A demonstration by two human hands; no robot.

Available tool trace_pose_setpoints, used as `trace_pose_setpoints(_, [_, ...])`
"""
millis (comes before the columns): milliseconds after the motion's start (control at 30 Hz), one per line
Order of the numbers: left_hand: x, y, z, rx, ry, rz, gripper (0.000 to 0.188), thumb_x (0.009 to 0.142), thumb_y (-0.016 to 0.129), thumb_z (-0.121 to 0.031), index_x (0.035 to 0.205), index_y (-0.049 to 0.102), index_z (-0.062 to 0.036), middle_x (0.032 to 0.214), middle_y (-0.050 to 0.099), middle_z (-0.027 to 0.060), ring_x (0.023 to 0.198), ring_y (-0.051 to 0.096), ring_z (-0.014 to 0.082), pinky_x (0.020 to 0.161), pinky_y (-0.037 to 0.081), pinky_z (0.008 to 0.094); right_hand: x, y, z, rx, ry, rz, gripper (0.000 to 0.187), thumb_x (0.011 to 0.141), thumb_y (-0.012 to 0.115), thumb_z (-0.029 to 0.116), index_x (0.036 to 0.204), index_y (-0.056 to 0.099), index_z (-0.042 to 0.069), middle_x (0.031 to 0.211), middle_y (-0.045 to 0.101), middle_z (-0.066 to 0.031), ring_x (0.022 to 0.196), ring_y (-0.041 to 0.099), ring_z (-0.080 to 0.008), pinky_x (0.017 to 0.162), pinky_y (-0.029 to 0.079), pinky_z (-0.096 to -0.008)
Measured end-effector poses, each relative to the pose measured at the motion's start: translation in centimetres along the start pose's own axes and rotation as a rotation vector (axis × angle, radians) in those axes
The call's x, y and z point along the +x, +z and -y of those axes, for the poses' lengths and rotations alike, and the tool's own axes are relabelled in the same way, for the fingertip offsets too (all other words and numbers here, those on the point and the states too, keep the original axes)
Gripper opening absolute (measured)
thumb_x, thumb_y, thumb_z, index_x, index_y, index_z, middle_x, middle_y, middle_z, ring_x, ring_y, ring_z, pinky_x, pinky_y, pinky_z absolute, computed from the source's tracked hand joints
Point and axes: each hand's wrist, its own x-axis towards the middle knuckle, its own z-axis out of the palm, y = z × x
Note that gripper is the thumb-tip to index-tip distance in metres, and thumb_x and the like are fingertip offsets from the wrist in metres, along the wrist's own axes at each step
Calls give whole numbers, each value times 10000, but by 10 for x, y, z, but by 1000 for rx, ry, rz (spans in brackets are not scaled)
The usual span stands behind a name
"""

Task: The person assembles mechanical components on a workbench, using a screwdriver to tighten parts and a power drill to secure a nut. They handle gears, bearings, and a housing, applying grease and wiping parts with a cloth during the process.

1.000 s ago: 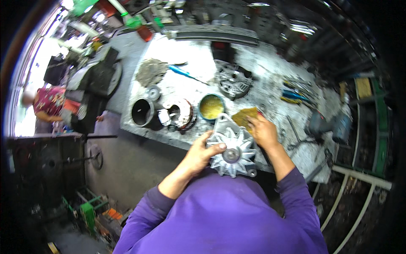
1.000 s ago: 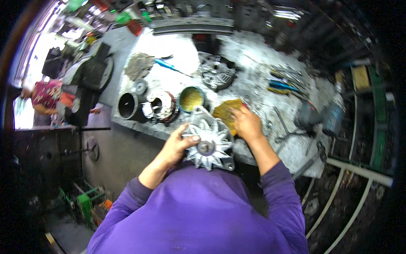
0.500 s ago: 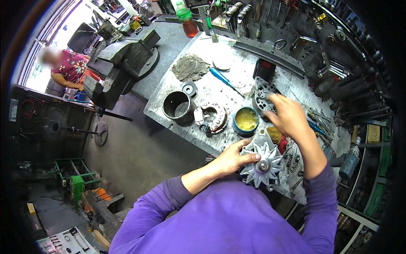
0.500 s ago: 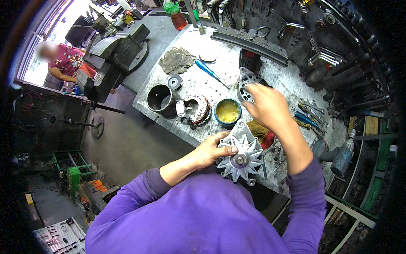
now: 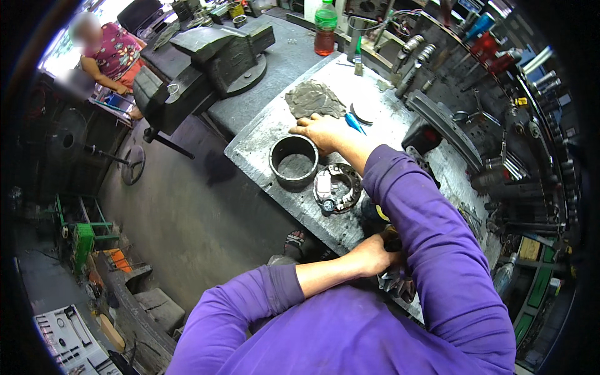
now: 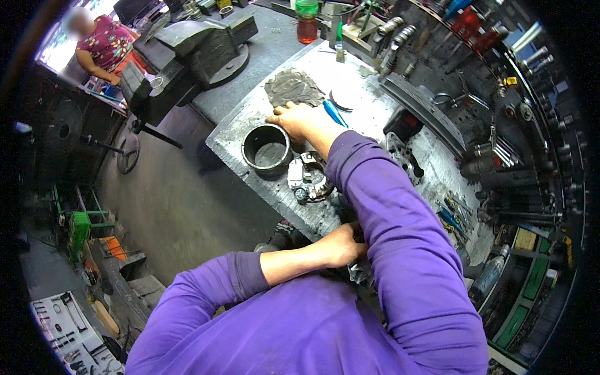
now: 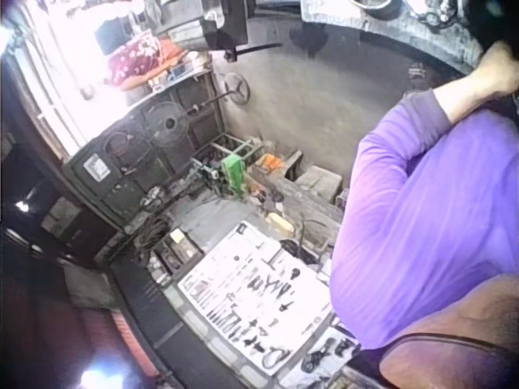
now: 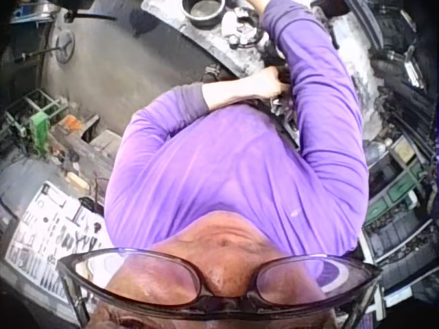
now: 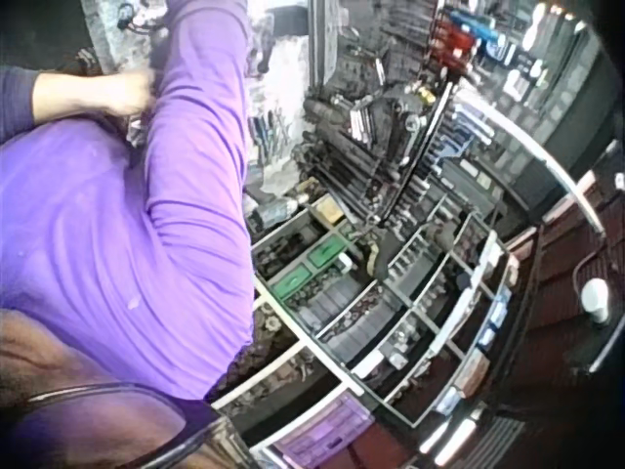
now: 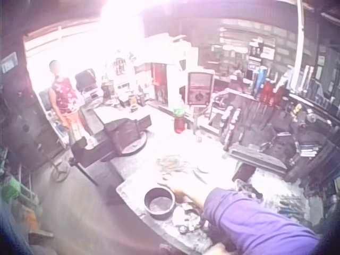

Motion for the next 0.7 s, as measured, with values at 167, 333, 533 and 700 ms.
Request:
trace_pose_setpoints(167, [0,-2,-1,-17,-2,-23,735,890,766,-256,1494,506,74,1413,653,248,1286,638,313,1107,488,392,1,0,-6,135,106,-60,705,764,820,119,1437,612,158,1482,580,-185,1312,573,-436,1077,527,-502])
trace_pose_setpoints(333, [9,-5,-3,4,2,2,792,889,793,-370,1507,510,38,1378,676,221,1228,671,297,1069,511,377,-43,-10,-33,276,323,-19,633,782,795,196,1390,657,83,1371,666,-224,1298,623,-400,1055,535,-492])
trace_pose_setpoints(533, [15,-4,4,-8,49,14,742,919,748,-318,1504,497,63,1383,676,224,1268,650,287,1094,493,367,-67,1,-29,197,323,-71,801,811,798,133,1553,507,207,1544,503,-178,1343,570,-399,1117,496,-473])
trace_pose_setpoints(700, [21,0,18,86,52,-51,702,929,737,-356,1464,545,56,1455,621,261,1329,613,311,1145,455,373,-20,11,-15,118,220,-114,886,808,764,-3,1588,468,296,1628,442,-155,1406,522,-430,1152,467,-509])
